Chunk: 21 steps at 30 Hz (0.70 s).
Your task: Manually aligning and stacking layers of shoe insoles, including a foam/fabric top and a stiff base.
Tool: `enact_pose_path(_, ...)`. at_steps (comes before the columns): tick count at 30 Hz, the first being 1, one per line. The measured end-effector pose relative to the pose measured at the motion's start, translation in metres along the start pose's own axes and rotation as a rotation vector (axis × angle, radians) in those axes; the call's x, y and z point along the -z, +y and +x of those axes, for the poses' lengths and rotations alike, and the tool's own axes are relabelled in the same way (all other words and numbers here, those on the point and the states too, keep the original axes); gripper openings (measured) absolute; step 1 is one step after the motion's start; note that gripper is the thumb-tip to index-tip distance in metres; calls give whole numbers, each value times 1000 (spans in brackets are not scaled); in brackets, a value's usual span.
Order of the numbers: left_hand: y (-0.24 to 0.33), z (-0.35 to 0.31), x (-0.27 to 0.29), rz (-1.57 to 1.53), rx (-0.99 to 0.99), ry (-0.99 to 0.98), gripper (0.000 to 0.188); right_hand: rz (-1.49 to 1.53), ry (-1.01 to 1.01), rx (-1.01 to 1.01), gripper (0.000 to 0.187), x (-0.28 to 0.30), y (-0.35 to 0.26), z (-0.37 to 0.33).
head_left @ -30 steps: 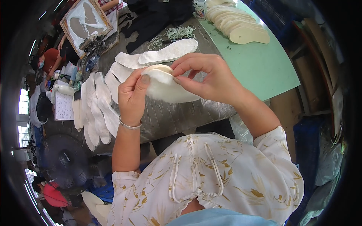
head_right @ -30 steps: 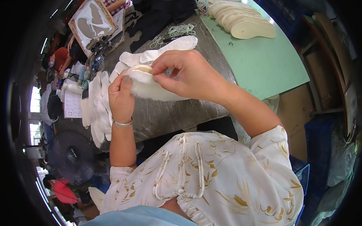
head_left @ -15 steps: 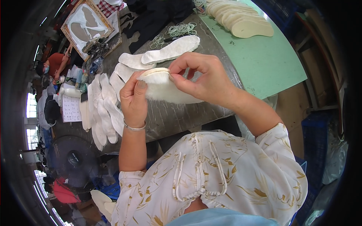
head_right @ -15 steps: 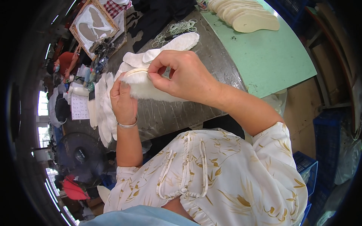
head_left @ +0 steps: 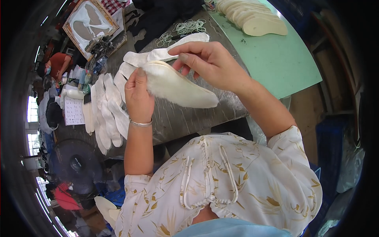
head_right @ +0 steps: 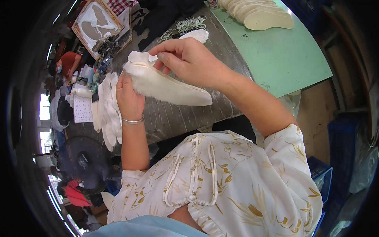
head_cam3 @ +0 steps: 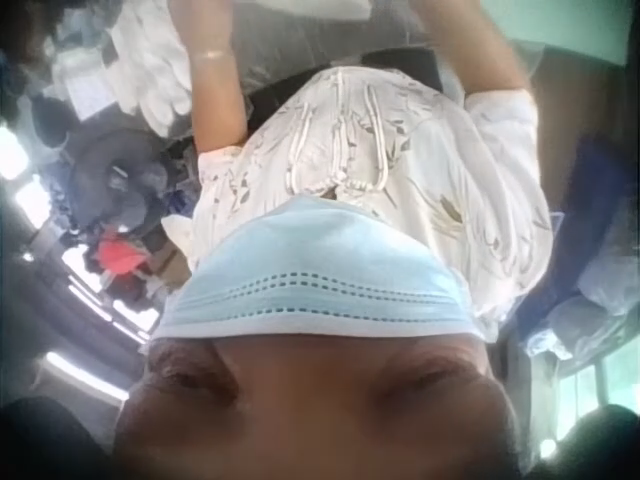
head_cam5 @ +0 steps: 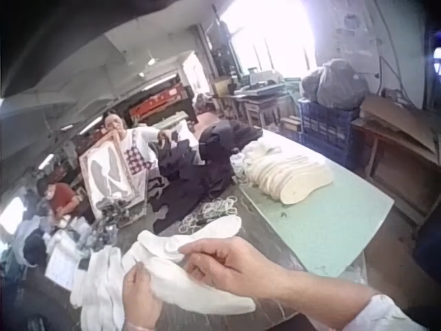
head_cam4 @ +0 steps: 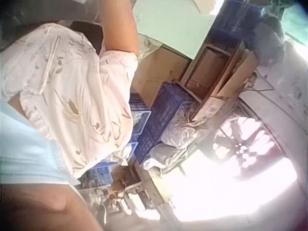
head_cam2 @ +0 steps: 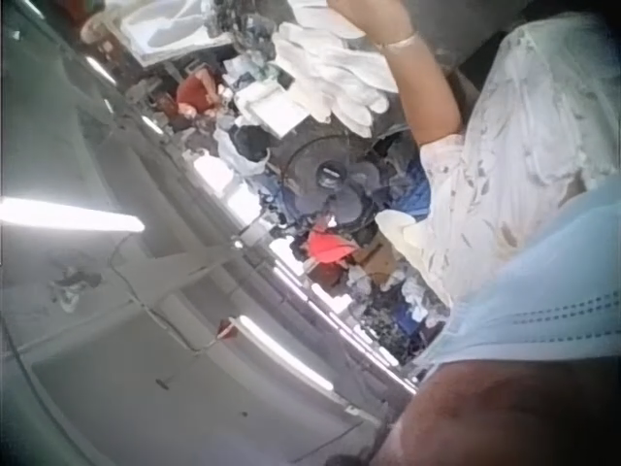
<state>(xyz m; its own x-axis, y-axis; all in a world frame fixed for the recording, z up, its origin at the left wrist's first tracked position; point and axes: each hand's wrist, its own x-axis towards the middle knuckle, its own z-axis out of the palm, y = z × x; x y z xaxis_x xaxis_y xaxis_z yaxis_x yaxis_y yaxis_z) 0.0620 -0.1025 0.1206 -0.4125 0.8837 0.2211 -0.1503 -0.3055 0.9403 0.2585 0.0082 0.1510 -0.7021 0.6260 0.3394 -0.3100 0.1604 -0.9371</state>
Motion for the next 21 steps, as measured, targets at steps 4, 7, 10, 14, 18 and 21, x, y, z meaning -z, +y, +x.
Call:
enact_pose_path(4,-2,10,3,-107,55,36,36,-21,-122,-73,23,9,17,4)
enact_pose_path(7,-2,10,2,-123,31,24,35,-106,-118,7,23,6,26,-1)
enact_pose_path(10,-4,8,1,-109,26,28,33,-138,-77,-26,22,3,15,-2)
enact_pose_path(14,-1,-2,-7,13,-76,-67,29,-234,-3,122,19,-2,2,1)
enact_pose_path(18,19,-10,-30,288,-209,-77,26,-296,-3,233,19,-3,-6,-1)
enact_pose_path(21,25,-10,-38,524,-378,-131,22,-458,95,410,17,-5,-12,-5)
